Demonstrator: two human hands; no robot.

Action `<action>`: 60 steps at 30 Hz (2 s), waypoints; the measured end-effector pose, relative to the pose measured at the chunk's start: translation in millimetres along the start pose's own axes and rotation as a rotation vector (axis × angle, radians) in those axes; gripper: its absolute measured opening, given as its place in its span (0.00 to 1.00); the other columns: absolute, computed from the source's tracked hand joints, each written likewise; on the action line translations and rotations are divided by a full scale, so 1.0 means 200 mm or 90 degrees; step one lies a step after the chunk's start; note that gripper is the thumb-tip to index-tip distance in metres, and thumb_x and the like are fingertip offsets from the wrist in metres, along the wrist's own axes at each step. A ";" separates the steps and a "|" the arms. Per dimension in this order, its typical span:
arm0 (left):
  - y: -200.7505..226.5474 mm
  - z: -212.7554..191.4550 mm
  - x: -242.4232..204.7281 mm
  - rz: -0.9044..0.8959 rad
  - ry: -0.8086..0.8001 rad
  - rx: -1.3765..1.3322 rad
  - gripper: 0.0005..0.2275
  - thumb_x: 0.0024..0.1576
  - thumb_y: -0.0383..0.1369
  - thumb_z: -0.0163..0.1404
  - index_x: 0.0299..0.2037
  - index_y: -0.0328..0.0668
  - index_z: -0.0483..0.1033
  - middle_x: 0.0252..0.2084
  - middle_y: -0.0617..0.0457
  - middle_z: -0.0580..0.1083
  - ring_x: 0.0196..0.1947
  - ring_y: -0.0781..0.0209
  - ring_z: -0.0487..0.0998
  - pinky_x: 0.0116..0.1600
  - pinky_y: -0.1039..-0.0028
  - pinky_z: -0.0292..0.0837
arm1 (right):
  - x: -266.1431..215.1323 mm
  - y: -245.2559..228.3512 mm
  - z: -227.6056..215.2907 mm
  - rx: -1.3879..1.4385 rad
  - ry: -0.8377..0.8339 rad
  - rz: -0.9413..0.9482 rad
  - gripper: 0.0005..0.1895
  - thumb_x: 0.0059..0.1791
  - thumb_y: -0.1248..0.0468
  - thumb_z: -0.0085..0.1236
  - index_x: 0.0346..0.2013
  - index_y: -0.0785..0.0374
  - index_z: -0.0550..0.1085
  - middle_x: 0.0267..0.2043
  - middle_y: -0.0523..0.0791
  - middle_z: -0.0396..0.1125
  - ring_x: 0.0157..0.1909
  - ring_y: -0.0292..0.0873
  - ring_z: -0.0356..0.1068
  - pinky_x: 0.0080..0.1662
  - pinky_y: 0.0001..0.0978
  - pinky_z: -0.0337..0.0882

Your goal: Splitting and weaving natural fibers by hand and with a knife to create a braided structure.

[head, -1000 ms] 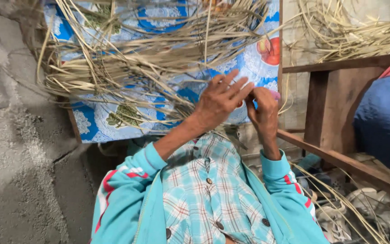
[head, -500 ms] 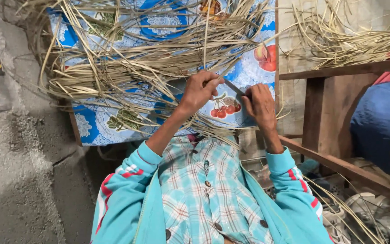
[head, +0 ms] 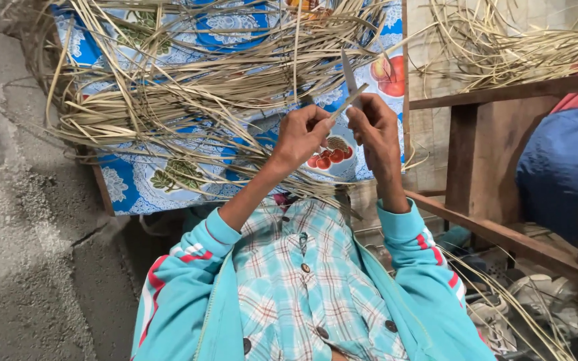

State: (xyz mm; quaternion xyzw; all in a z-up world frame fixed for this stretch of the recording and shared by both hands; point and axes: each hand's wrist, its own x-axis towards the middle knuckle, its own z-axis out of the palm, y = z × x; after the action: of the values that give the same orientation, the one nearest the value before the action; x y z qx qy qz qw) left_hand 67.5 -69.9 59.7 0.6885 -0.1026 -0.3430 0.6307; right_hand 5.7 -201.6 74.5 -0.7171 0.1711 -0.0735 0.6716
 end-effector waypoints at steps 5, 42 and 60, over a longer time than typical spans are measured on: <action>-0.01 -0.02 -0.01 0.048 -0.028 0.015 0.05 0.51 0.23 0.42 0.34 0.29 0.70 0.21 0.49 0.70 0.20 0.68 0.72 0.24 0.84 0.69 | 0.03 0.05 0.04 0.054 -0.001 -0.039 0.08 0.48 0.65 0.45 0.32 0.69 0.67 0.17 0.44 0.56 0.17 0.30 0.54 0.21 0.16 0.58; -0.09 -0.08 0.07 0.283 0.121 0.063 0.03 0.50 0.27 0.46 0.26 0.39 0.71 0.14 0.55 0.67 0.17 0.63 0.70 0.26 0.76 0.65 | -0.06 0.12 0.01 -0.470 0.003 -0.290 0.11 0.47 0.64 0.49 0.41 0.65 0.69 0.33 0.51 0.59 0.36 0.49 0.59 0.39 0.37 0.59; 0.01 -0.10 0.10 0.371 -0.071 0.230 0.01 0.47 0.25 0.50 0.25 0.40 0.71 0.21 0.50 0.70 0.21 0.55 0.73 0.27 0.71 0.66 | 0.06 0.20 -0.47 0.281 0.298 -0.045 0.05 0.44 0.71 0.48 0.23 0.69 0.66 0.16 0.47 0.58 0.13 0.36 0.60 0.16 0.27 0.62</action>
State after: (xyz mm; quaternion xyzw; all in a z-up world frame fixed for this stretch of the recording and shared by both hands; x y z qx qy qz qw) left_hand 94.7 -64.7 53.4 0.7111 -0.3885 -0.1619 0.5633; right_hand -19.9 -296.3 42.2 -0.5235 0.2756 -0.2951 0.7502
